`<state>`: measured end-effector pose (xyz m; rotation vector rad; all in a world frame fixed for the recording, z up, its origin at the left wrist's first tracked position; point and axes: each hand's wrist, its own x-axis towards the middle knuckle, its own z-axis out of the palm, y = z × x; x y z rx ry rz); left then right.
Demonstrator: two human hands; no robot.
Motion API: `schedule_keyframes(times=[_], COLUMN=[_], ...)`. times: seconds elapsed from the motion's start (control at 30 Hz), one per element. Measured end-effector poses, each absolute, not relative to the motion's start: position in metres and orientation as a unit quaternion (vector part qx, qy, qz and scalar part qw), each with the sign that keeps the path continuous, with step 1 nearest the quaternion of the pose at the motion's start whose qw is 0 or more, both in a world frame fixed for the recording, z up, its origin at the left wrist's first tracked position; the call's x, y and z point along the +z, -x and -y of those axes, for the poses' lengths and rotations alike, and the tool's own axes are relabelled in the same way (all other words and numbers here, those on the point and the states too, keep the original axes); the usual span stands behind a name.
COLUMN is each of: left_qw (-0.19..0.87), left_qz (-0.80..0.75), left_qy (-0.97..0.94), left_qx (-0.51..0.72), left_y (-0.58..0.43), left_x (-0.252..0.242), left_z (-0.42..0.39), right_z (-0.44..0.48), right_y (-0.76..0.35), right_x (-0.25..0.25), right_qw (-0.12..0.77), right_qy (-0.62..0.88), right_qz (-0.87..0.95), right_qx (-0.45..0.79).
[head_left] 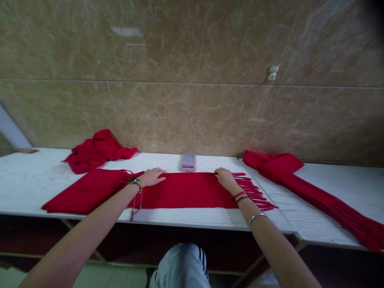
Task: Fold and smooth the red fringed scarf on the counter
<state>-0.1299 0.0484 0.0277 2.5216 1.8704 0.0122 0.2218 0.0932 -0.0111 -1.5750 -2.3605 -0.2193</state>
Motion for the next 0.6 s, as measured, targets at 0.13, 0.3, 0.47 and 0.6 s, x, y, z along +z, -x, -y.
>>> schedule_keyframes(times=[0.13,0.3,0.47,0.6], left_qw=[-0.12,-0.044,-0.005,-0.049], left_qz=[-0.69,-0.834,-0.848,-0.856], left_qy=[-0.713,-0.55,-0.529,-0.514], left_qx=[0.001,-0.031,-0.023,-0.022], left_y=[0.164,0.204,0.219,0.227], left_x=[0.038,0.038,0.032,0.032], left_z=[-0.021,0.021,0.032,0.036], right_z=[-0.089,-0.065,-0.035,-0.033], right_y=[-0.216,-0.158,-0.106,-0.108], right_x=[-0.011,-0.003,-0.007,-0.015], right_qw=[0.208,0.238,0.118,0.079], right_qy=[0.506,0.316,0.239,0.259], right_qz=[0.831,0.917,0.963,0.962], right_qx=[-0.099,-0.044,0.043,0.045])
